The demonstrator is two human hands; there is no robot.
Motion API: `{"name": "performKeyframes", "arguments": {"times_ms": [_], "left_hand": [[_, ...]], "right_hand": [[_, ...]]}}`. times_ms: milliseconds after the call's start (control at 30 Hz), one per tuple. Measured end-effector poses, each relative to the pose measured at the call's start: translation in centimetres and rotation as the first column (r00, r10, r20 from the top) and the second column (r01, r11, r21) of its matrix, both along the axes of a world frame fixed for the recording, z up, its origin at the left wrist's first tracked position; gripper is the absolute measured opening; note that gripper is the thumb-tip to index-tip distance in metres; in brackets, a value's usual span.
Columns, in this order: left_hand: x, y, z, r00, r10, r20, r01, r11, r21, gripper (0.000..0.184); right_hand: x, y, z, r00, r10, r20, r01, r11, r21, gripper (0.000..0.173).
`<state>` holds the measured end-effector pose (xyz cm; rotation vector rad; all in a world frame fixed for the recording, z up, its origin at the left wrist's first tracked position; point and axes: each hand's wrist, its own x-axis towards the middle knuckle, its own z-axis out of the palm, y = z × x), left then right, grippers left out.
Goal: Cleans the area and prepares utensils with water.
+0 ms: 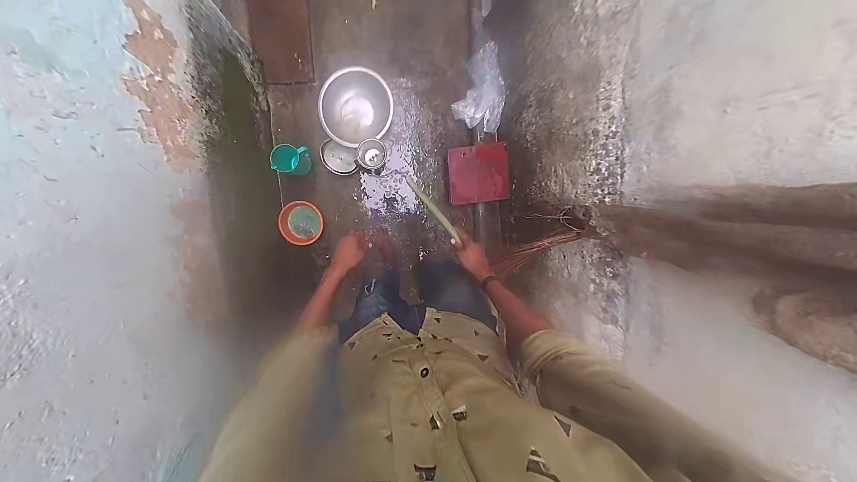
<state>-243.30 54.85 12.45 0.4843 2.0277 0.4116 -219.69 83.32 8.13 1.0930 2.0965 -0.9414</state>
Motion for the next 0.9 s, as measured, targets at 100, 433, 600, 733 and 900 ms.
{"name": "performKeyframes", "arguments": {"times_ms": [100,433,600,733,900], "left_hand": [[-4.4,2.1,-4.9,0.996,-0.092,-0.01,0.092,0.994,-0.065,0.034],[-11.7,13.7,-9.1,0.991,-0.121,0.057,0.133,0.942,-0.308,0.033],[-15.0,17.6,-15.1,0.994,0.086,0.063,-0.059,0.932,-0.357,0.035],[-16.4,21.1,-19.9,0.942,0.33,0.056,-0.302,0.91,-0.284,0.037],[-16.0,23.5,-25.7,0.581,0.794,0.18,-0.771,0.607,-0.19,0.039]], "right_hand": [[-0.9,0.4,-0.7,0.999,0.017,0.048,-0.014,0.998,-0.06,0.05],[-9.1,5.2,-5.3,0.997,0.013,0.07,0.0,0.983,-0.183,0.051],[-12.5,9.0,-8.7,0.995,0.04,0.087,-0.017,0.968,-0.251,0.051],[-13.1,9.8,-11.7,0.999,0.021,0.047,-0.007,0.959,-0.285,0.051],[-12.4,10.0,-16.1,0.999,0.042,0.024,-0.029,0.921,-0.387,0.053]]}}
